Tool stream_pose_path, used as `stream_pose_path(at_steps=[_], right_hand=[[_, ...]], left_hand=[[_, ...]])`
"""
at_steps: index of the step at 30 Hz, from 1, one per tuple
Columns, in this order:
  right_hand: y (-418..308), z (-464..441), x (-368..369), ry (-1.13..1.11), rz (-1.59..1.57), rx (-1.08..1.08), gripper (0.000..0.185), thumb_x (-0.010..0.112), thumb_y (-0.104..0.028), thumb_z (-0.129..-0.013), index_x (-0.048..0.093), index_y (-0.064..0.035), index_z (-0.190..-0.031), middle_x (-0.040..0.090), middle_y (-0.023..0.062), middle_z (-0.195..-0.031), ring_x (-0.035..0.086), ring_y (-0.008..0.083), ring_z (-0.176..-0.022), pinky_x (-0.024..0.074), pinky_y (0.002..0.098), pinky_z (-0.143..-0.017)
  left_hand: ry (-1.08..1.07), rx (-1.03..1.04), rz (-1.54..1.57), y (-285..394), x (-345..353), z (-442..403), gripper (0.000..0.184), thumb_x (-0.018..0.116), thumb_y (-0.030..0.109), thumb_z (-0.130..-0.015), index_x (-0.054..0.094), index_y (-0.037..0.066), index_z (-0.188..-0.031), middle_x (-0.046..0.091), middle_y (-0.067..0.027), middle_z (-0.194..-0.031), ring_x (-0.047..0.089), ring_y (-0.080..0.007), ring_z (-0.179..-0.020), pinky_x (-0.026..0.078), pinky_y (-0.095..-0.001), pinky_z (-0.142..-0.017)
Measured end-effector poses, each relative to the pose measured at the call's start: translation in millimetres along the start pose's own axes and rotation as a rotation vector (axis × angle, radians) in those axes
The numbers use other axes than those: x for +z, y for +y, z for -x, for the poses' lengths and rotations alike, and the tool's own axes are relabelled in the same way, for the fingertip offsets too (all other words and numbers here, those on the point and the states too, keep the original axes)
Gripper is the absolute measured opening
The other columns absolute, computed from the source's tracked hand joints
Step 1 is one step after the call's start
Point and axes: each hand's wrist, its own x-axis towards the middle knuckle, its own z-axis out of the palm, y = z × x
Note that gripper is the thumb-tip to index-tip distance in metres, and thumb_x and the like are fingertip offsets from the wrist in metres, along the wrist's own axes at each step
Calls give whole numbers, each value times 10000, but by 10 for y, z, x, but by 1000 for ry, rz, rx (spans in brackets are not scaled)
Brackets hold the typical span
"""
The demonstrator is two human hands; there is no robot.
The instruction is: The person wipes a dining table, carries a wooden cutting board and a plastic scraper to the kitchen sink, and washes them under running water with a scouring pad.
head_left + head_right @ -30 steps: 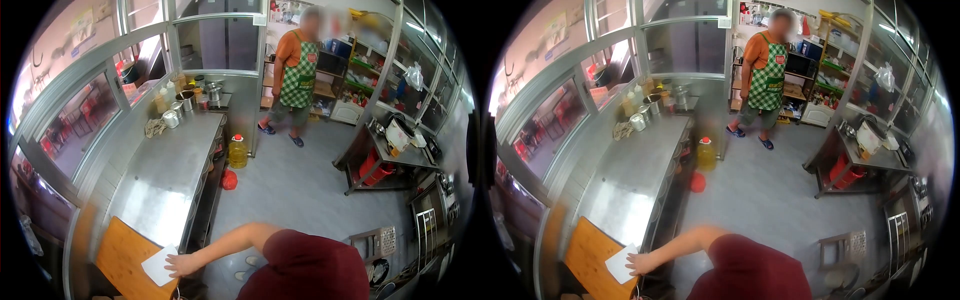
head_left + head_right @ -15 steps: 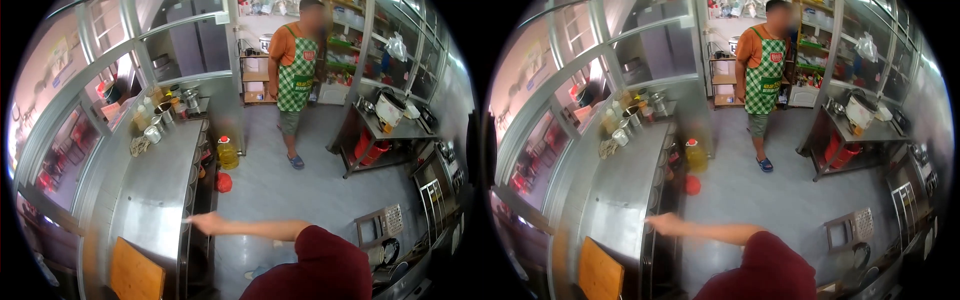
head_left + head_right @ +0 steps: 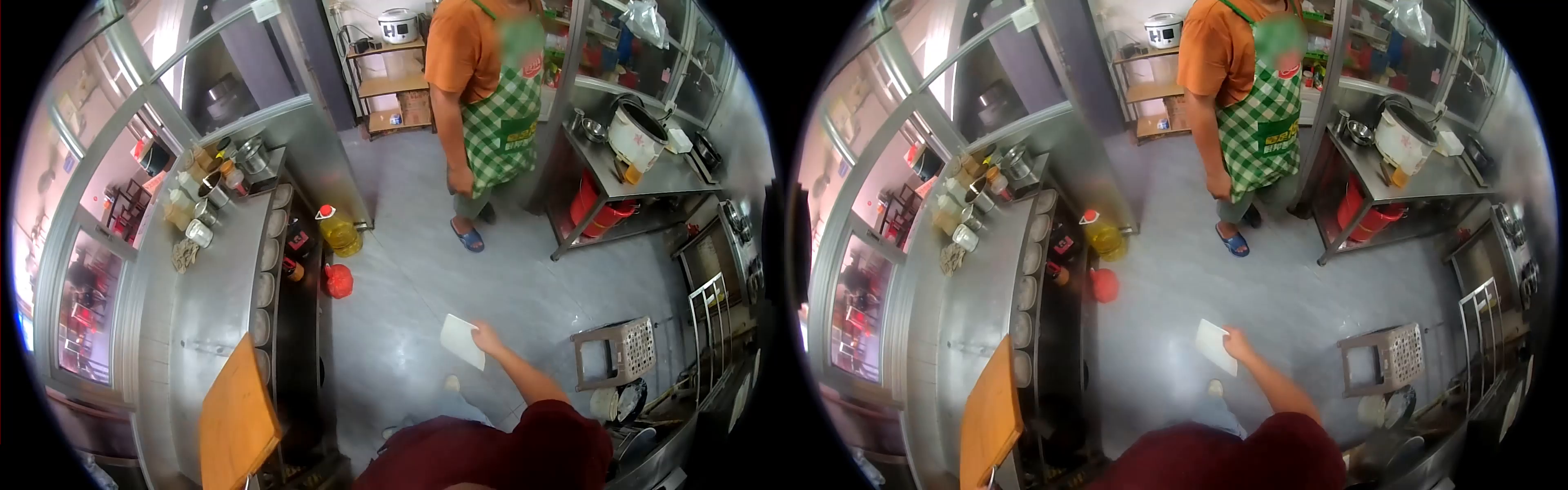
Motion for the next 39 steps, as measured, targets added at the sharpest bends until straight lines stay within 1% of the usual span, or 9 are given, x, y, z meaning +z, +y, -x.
stream_pose_path(at_steps=[4, 5, 7, 9, 21, 25, 28, 32, 39], right_hand=[[517, -59, -457, 76, -97, 190, 300, 441, -112, -743, 516, -5, -1013, 583, 150, -849, 559, 291, -790, 431, 372, -715], [673, -143, -527, 118, -247, 292, 305, 449, -114, -743, 512, -12, -1024, 580, 128, -850, 559, 270, -786, 439, 368, -698], [1176, -375, -471, 201, -545, 503, 318, 465, -118, -742, 505, -26, -1045, 574, 86, -853, 559, 227, -777, 453, 361, -665], [470, -449, -1072, 200, -635, 629, 368, 492, -114, -737, 463, -30, -1094, 553, 74, -859, 546, 177, -775, 468, 320, -611], [1578, -1285, -1699, 256, -499, 507, 297, 496, -116, -698, 552, -42, -980, 545, 53, -802, 527, 155, -668, 475, 304, -481], [1942, -799, -1665, 193, -293, 907, 231, 492, -105, -640, 602, -39, -831, 546, 83, -656, 529, 185, -582, 481, 329, -455], [2193, -338, -1289, 244, 354, 748, 278, 424, -66, -644, 601, -9, -850, 593, 153, -723, 593, 265, -602, 488, 359, -457], [1846, -393, -1003, 121, 55, 1148, 280, 431, -68, -664, 596, -16, -885, 596, 142, -750, 595, 259, -644, 500, 356, -507], [2223, -1765, -834, 206, -200, 1183, 252, 453, -91, -681, 596, -31, -880, 597, 161, -818, 581, 288, -729, 468, 386, -665]], left_hand=[[-653, 113, -308, -510, 185, -363, 230, 498, 42, -699, 500, 23, -928, 540, -81, -817, 512, -155, -693, 456, -232, -656], [-626, -197, -117, -563, 783, -218, 144, 454, 62, -720, 507, -1, -838, 537, -62, -705, 506, -131, -620, 444, -207, -592], [-451, -199, -193, -879, 1500, -85, 51, 490, 71, -687, 484, 60, -736, 468, -13, -635, 420, -112, -526, 379, -207, -520], [-277, -174, -229, -1304, 2112, -109, 95, 465, 32, -611, 457, 58, -702, 442, -8, -617, 372, -114, -490, 330, -210, -456], [-698, -826, -604, -4297, 4951, -826, 56, 464, 82, -711, 504, 45, -727, 519, -49, -601, 514, -136, -499, 415, -199, -432], [-725, -882, -745, -4889, 5967, -819, 145, 464, 89, -712, 507, 40, -841, 536, -49, -657, 534, -132, -531, 432, -193, -441], [-774, -947, -801, -5257, 6541, -984, 154, 463, 82, -703, 505, 45, -847, 543, -51, -687, 537, -137, -549, 421, -189, -435], [-805, -921, -855, -5673, 7348, -1164, 141, 469, 61, -678, 508, 59, -814, 543, -36, -712, 525, -132, -577, 412, -180, -471], [-822, -828, -884, -6581, 8723, -1464, 78, 488, 70, -682, 495, 61, -760, 527, -28, -689, 508, -120, -582, 418, -181, -471]])
